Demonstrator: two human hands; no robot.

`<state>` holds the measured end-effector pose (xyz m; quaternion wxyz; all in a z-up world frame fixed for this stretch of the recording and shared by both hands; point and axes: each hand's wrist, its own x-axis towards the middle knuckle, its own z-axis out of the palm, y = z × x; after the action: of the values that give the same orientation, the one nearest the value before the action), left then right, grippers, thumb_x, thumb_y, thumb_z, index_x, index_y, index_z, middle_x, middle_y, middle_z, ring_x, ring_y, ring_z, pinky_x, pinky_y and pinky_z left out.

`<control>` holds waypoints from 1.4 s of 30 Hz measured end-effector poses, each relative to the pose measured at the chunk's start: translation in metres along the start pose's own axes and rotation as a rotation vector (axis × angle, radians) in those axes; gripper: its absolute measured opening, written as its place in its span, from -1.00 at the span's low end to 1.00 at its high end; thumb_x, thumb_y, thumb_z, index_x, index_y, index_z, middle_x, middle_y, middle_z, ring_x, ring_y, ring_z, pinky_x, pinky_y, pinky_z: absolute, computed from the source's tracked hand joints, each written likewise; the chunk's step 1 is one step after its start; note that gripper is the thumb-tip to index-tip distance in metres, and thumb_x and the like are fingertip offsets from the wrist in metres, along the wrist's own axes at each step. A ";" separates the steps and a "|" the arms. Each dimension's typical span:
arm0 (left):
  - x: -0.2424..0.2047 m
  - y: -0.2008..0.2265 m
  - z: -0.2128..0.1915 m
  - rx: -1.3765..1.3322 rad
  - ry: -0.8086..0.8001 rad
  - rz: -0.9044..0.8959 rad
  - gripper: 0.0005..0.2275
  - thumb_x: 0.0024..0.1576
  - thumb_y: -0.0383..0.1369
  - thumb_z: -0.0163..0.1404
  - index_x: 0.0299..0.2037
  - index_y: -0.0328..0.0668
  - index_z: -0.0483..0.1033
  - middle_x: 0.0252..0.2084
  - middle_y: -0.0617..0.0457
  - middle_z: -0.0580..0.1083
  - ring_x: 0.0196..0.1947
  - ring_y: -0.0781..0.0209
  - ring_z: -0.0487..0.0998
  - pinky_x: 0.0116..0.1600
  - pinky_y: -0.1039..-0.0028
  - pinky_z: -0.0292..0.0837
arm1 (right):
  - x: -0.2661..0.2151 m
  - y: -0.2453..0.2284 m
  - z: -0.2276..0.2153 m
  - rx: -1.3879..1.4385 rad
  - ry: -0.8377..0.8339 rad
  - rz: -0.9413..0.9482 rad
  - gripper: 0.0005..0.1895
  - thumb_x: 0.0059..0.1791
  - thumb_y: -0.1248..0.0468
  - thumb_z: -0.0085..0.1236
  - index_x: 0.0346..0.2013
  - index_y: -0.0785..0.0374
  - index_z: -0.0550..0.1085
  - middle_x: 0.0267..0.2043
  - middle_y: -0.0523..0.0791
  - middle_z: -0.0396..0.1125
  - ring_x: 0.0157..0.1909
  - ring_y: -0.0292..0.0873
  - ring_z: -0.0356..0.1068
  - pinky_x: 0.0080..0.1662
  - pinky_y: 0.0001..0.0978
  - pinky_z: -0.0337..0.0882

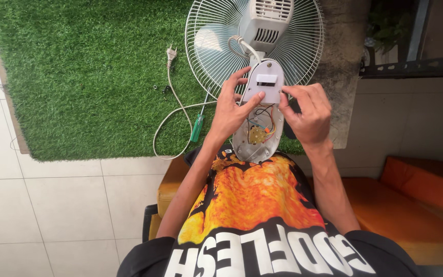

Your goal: The person repairs a white pedestal fan by reassembling its internal components. They connect wires to the control switch, secure the switch housing with a screwdriver, and then attach and fasten the black base cover to the fan's control panel.

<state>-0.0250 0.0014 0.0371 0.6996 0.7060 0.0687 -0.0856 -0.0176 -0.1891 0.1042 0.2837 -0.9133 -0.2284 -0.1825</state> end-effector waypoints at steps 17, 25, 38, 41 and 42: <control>0.010 0.005 0.018 0.246 0.132 -0.016 -0.38 0.11 0.01 0.17 0.37 0.07 0.30 0.05 -0.14 0.35 0.04 0.02 0.51 0.07 0.27 0.49 | 0.010 -0.007 -0.009 0.055 -0.111 0.105 -0.81 -0.07 0.41 0.43 -0.24 0.33 0.55 -0.22 -0.05 0.42 -0.15 -0.03 0.43 -0.12 -0.23 0.47; 0.010 0.013 0.020 0.255 0.129 -0.049 -0.40 0.09 0.05 0.15 0.34 0.17 0.34 0.07 -0.12 0.35 0.06 0.01 0.53 0.07 0.25 0.52 | 0.008 -0.008 -0.010 0.146 -0.152 0.188 -0.75 -0.02 0.40 0.37 -0.06 0.29 0.59 -0.18 -0.07 0.39 -0.16 -0.10 0.43 -0.11 -0.24 0.46; 0.012 0.008 0.023 0.248 0.137 -0.058 -0.39 0.10 0.07 0.13 0.34 0.16 0.33 0.09 -0.14 0.33 0.14 -0.03 0.49 0.07 0.22 0.52 | 0.002 -0.001 0.005 0.038 -0.122 0.174 -0.76 0.00 0.27 0.43 -0.27 0.29 0.49 -0.24 -0.08 0.35 -0.19 0.01 0.33 -0.15 -0.16 0.37; 0.011 0.007 0.022 0.231 0.127 -0.095 -0.39 0.08 0.08 0.13 0.34 0.17 0.33 0.10 -0.15 0.31 0.13 -0.02 0.49 0.06 0.21 0.54 | 0.005 -0.004 0.000 0.092 -0.138 0.197 -0.62 -0.08 0.23 0.46 -0.13 0.36 0.47 -0.30 -0.09 0.35 -0.24 -0.02 0.34 -0.16 -0.15 0.37; 0.011 0.007 0.022 0.225 0.124 -0.097 -0.39 0.08 0.08 0.13 0.34 0.17 0.33 0.10 -0.15 0.31 0.14 -0.02 0.48 0.06 0.21 0.54 | 0.005 -0.005 -0.002 0.117 -0.142 0.204 -0.54 -0.11 0.21 0.47 -0.07 0.39 0.47 -0.33 -0.09 0.35 -0.27 -0.04 0.34 -0.17 -0.15 0.37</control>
<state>-0.0136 -0.0213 0.0416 0.6056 0.7797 0.1357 -0.0827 -0.0168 -0.1849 0.1104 0.3367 -0.9243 -0.1642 -0.0739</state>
